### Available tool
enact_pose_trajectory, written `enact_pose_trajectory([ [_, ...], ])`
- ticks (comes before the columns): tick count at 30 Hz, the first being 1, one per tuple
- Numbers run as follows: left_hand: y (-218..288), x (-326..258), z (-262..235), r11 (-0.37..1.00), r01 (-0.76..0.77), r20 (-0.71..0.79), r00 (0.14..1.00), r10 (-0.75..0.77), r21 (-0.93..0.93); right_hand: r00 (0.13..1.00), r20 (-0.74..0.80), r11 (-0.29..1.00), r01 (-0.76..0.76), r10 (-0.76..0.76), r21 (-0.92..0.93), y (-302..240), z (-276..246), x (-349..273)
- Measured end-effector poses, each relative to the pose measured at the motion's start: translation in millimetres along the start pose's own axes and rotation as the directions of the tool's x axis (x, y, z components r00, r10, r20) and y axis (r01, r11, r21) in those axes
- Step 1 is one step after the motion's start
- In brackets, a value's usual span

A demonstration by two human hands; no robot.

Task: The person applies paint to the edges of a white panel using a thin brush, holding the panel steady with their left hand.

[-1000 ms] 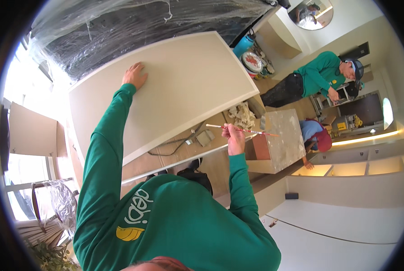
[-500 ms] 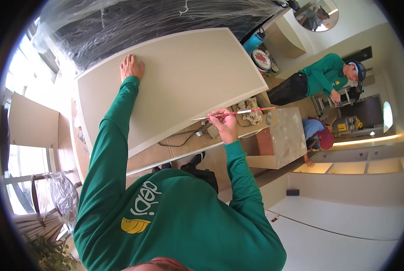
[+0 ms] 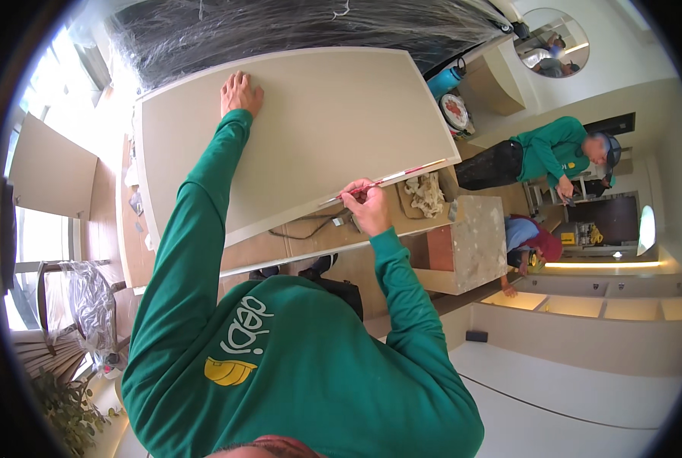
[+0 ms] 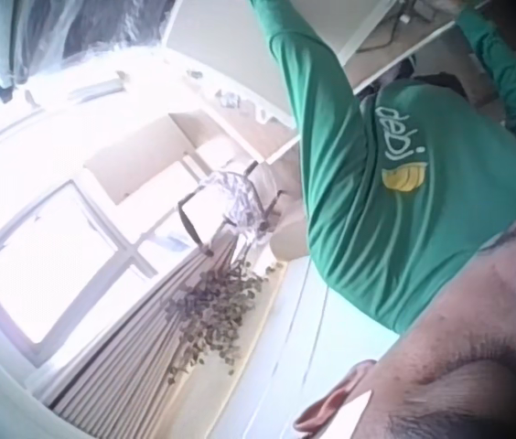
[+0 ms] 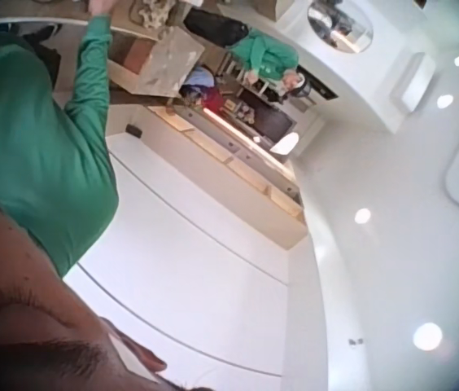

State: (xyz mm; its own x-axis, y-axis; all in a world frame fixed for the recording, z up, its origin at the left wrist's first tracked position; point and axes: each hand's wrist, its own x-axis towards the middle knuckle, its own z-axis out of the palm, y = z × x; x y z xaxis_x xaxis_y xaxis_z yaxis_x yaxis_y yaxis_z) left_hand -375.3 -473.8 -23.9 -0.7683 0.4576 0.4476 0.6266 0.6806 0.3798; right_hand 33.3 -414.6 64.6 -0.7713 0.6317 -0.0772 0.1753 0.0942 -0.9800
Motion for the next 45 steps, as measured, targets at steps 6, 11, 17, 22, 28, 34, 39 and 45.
enact_pose_trajectory([
  [6,1,0,1,1.0,-0.001,-0.014,1.0,0.001,0.005,0.991,-0.1,0.992,0.079,-0.089,-0.099,-1,-19,2],
  [11,0,1,1,1.0,-0.005,-0.014,1.0,0.005,0.008,1.0,0.0,0.997,0.015,-0.015,-0.07,-7,4,0],
  [17,-1,3,1,0.997,0.004,0.039,0.999,-0.007,0.071,0.999,-0.046,0.994,0.023,-0.029,-0.107,-6,-10,2],
  [22,0,2,0,0.998,-0.003,0.038,0.999,0.001,0.057,1.0,-0.004,0.996,0.021,-0.022,-0.087,-5,0,4],
  [28,-2,2,5,0.999,0.002,0.01,1.0,-0.002,0.046,0.997,-0.073,0.99,0.004,-0.014,-0.141,3,-18,6],
  [34,1,1,1,0.999,-0.002,0.023,1.0,0.001,0.037,0.989,-0.14,0.975,0.02,-0.052,-0.22,8,-49,12],
  [39,0,1,-1,0.999,-0.002,0.031,1.0,0.0,0.049,0.986,-0.16,0.964,0.007,-0.051,-0.265,10,-69,22],
  [45,1,1,1,0.999,-0.02,-0.026,0.999,0.02,0.033,0.97,-0.22,0.974,0.056,-0.106,-0.219,18,-92,28],
])
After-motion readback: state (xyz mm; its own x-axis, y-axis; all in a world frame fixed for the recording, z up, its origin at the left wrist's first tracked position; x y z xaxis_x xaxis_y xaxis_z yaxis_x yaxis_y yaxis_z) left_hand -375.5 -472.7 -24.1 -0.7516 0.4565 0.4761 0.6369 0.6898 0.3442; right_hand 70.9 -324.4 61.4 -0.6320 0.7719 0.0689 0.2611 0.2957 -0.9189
